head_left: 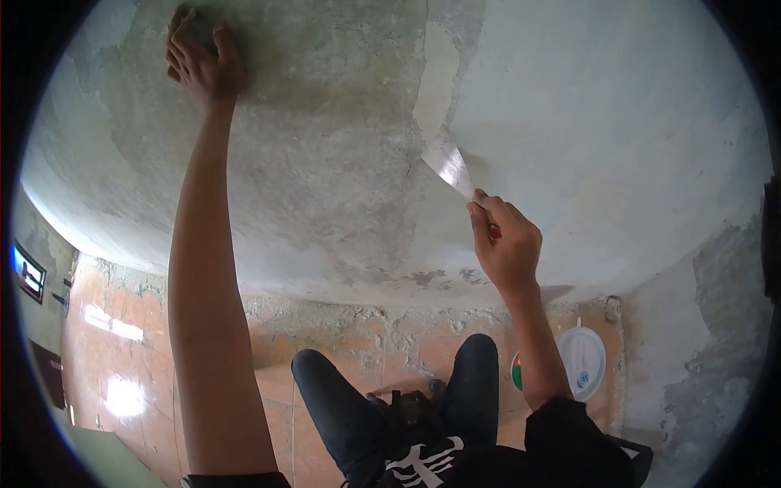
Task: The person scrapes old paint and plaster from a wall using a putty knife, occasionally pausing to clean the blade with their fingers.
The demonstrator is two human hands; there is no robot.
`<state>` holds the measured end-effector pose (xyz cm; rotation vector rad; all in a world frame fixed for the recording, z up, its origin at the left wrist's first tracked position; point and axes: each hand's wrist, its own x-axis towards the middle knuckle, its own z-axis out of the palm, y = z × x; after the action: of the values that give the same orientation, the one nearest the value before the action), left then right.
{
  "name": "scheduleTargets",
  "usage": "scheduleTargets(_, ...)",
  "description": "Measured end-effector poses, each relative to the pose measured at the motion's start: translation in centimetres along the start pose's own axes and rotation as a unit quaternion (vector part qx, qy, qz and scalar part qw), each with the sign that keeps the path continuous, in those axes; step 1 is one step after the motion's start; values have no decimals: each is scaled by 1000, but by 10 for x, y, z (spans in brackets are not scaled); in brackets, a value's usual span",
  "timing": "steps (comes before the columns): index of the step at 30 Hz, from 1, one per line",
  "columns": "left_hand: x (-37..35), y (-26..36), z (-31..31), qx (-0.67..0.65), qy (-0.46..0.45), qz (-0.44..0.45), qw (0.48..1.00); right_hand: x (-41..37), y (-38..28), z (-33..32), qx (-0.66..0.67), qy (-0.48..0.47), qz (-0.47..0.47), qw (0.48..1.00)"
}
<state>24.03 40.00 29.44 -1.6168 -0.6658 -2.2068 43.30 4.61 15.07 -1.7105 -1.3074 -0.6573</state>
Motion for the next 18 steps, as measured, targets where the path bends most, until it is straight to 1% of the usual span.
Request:
scheduleTargets(2,-3,-2,-3,0,-5,4,1000,-1,1,-8,11,8,-8,1000)
scheduleTargets(4,1,-1,-1,6,12,23,1000,6,2,-8,-3,6,-15,1000)
scheduleTargets(8,-5,-8,-1,22,-1,-6,1000,7,5,-11,2,-6,-27,1000)
scheduleTargets(11,5,-8,2,4,17,8,1000,7,10,-11,8,15,-35,999)
scheduleTargets(13,0,-9,0,11,9,26,1000,10,7,-6,10,19,-32,999)
scheduleTargets(16,-1,-6,1,6,8,-1,1000,9,9,-14,6,-5,-33,999)
scheduleTargets(18,-2,-6,-1,13,10,5,1000,12,11,-13,15,12,-43,999)
